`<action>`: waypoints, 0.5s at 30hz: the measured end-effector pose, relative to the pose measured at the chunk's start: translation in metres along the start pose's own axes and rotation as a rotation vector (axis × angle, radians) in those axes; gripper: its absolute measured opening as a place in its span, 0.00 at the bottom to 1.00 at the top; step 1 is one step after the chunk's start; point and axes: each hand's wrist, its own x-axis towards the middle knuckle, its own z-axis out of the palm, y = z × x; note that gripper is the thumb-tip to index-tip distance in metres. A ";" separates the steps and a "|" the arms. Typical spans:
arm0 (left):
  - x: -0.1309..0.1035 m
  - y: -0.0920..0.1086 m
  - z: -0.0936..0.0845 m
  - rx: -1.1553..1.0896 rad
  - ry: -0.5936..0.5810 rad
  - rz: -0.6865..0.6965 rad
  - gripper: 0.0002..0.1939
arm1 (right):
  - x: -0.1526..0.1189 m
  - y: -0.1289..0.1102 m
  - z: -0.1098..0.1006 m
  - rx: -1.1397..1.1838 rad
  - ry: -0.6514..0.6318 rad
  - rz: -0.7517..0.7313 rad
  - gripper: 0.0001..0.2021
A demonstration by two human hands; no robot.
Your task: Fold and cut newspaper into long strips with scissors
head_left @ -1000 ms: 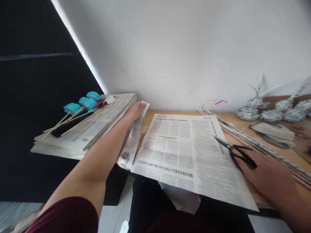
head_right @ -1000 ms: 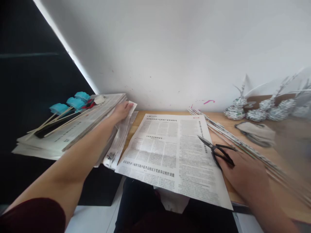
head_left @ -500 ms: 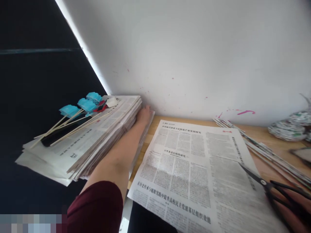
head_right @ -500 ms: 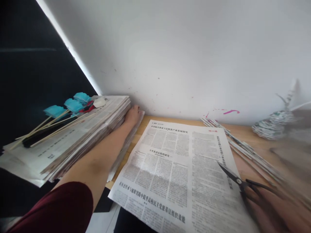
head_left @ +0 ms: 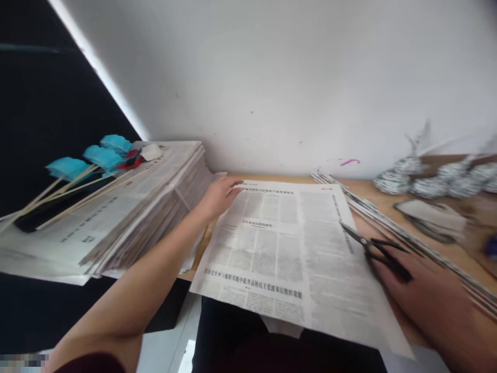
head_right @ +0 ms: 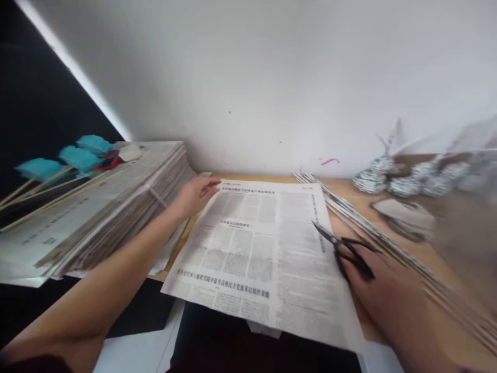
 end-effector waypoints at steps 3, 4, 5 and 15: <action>-0.065 0.032 -0.013 -0.162 -0.039 0.234 0.11 | 0.001 -0.008 -0.013 -0.096 -0.028 -0.060 0.22; -0.087 0.037 -0.015 -0.201 -0.046 0.332 0.09 | 0.002 -0.009 -0.016 -0.095 -0.057 -0.070 0.22; -0.109 0.040 -0.015 -0.211 -0.044 0.390 0.07 | 0.002 -0.008 -0.020 -0.107 -0.102 -0.055 0.22; -0.227 0.035 0.007 -0.073 0.178 0.260 0.29 | -0.001 0.009 -0.051 -0.199 -0.273 0.072 0.18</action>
